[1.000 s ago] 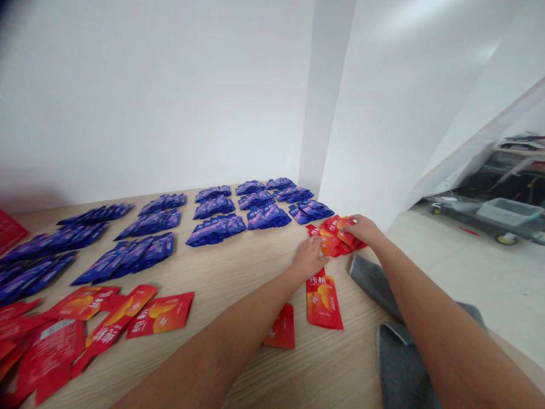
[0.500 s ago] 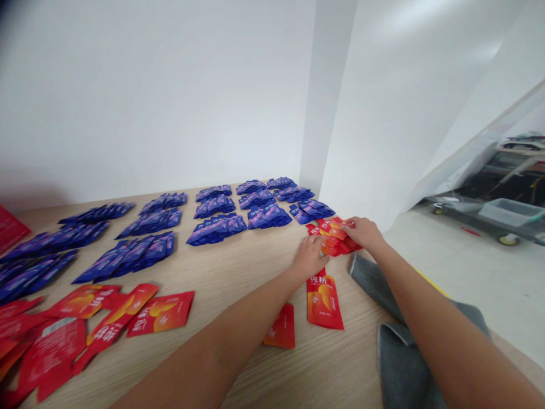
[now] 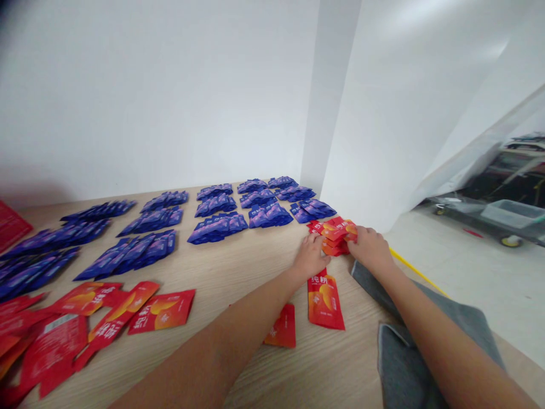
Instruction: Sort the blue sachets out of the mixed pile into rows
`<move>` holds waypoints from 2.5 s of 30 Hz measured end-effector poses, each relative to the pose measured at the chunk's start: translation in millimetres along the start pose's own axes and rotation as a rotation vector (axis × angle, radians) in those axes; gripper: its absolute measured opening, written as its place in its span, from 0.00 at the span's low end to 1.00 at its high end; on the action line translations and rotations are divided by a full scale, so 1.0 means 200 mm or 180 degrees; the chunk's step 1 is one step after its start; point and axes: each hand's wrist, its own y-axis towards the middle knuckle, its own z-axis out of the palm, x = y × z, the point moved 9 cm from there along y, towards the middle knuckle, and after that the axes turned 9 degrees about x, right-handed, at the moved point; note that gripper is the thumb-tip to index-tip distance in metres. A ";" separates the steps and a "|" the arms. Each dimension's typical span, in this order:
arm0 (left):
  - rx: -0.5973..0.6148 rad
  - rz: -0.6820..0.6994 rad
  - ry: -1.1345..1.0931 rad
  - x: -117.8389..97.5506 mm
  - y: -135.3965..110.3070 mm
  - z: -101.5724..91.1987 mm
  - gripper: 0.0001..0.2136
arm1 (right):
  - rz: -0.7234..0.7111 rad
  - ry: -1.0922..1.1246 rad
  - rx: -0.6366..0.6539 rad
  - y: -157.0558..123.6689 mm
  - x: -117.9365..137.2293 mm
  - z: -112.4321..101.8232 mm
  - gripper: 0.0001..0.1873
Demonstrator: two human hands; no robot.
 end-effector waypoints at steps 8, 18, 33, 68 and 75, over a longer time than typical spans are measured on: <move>0.0095 0.0150 0.0227 -0.03 0.00 0.00 0.25 | -0.0334 -0.0249 -0.0150 0.05 0.03 0.05 0.25; 0.0069 0.0117 0.0182 -0.03 0.00 0.00 0.24 | -0.0656 0.0230 0.0045 0.15 0.06 0.03 0.25; -0.0043 0.0150 0.0210 -0.03 0.01 0.00 0.17 | -0.1451 -0.0523 -0.0913 -0.14 0.20 -0.11 0.08; -0.0002 0.0010 -0.0032 -0.01 0.00 -0.01 0.17 | -0.1633 -0.0529 -0.1169 -0.26 0.29 -0.14 0.09; -0.0019 -0.0014 -0.0036 -0.01 0.01 0.00 0.17 | -0.1484 -0.0724 -0.1061 -0.12 0.29 -0.17 0.13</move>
